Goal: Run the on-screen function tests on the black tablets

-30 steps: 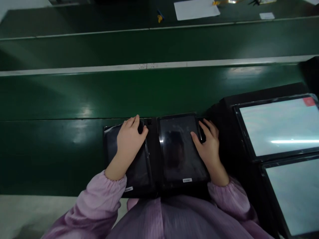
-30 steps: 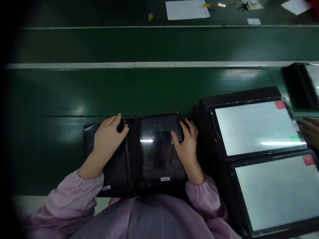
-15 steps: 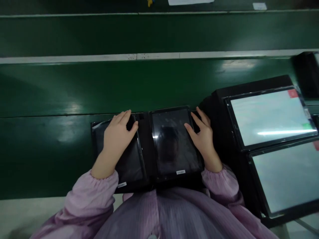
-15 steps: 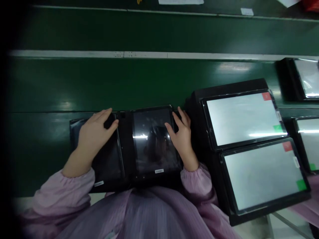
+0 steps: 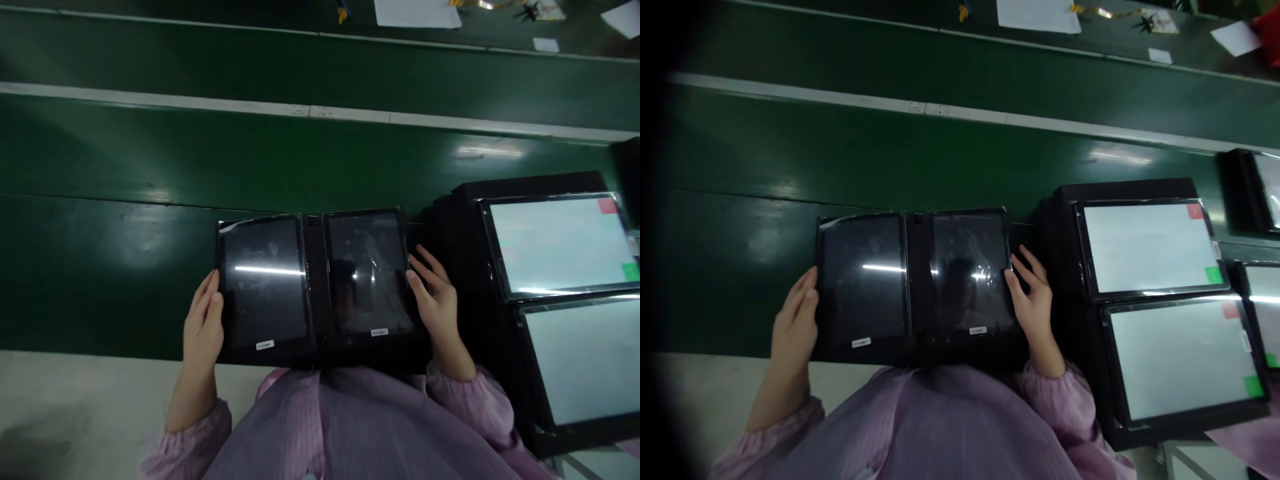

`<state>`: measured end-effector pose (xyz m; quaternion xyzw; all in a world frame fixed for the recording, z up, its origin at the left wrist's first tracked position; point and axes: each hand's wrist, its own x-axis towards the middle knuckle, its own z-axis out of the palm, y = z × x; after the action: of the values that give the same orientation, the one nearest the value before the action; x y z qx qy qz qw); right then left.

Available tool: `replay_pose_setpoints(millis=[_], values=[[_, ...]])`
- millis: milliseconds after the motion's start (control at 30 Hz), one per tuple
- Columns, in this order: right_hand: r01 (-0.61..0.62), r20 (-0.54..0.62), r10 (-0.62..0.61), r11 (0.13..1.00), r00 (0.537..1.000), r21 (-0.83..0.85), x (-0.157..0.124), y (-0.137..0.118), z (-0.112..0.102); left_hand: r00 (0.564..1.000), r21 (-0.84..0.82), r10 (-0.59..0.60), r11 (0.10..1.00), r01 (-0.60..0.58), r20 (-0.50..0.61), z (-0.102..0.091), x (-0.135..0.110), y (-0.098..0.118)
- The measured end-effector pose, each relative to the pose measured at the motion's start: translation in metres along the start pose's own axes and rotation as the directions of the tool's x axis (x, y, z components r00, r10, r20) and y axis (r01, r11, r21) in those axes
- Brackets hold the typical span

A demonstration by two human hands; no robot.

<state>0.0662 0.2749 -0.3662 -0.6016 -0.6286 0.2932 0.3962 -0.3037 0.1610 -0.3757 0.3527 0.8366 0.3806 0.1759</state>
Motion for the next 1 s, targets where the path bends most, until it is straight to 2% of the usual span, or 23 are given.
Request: replay_pose_setpoints(millis=[133,233,400,533,700,767,867,1000], values=[[-0.028,0.014,0.028,1.0,1.0,0.013,-0.001,-0.001,0.006,1.0,-0.045,-0.006,0.999,0.007,0.023,-0.002,0.007,0.002],[-0.007,0.002,0.007,1.0,1.0,0.001,-0.002,0.001,0.008,0.999,-0.019,-0.009,1.0,0.01,0.049,-0.002,0.008,0.002],[-0.024,0.012,0.025,1.0,1.0,-0.004,-0.006,0.004,0.003,0.995,0.029,0.073,0.997,-0.075,0.07,-0.001,0.004,-0.003],[-0.071,-0.025,0.07,0.997,0.997,-0.032,-0.018,0.006,-0.005,0.988,-0.04,0.055,0.998,-0.05,0.141,-0.007,0.002,-0.013],[-0.059,-0.037,0.057,0.997,0.998,-0.05,-0.029,0.007,-0.008,0.976,-0.157,0.039,0.988,-0.005,0.213,-0.012,-0.002,-0.023],[-0.023,-0.045,0.02,0.997,0.999,-0.08,-0.029,0.005,-0.008,0.971,-0.189,0.054,0.982,-0.009,0.232,-0.012,-0.003,-0.023],[0.106,-0.06,-0.117,0.982,0.991,-0.154,-0.026,-0.003,-0.009,0.97,-0.185,0.091,0.982,-0.05,0.225,-0.015,-0.002,-0.02],[0.334,0.035,-0.336,0.913,0.941,-0.232,-0.023,-0.016,-0.01,0.942,-0.025,0.099,0.995,-0.096,0.321,-0.028,-0.001,-0.02]])
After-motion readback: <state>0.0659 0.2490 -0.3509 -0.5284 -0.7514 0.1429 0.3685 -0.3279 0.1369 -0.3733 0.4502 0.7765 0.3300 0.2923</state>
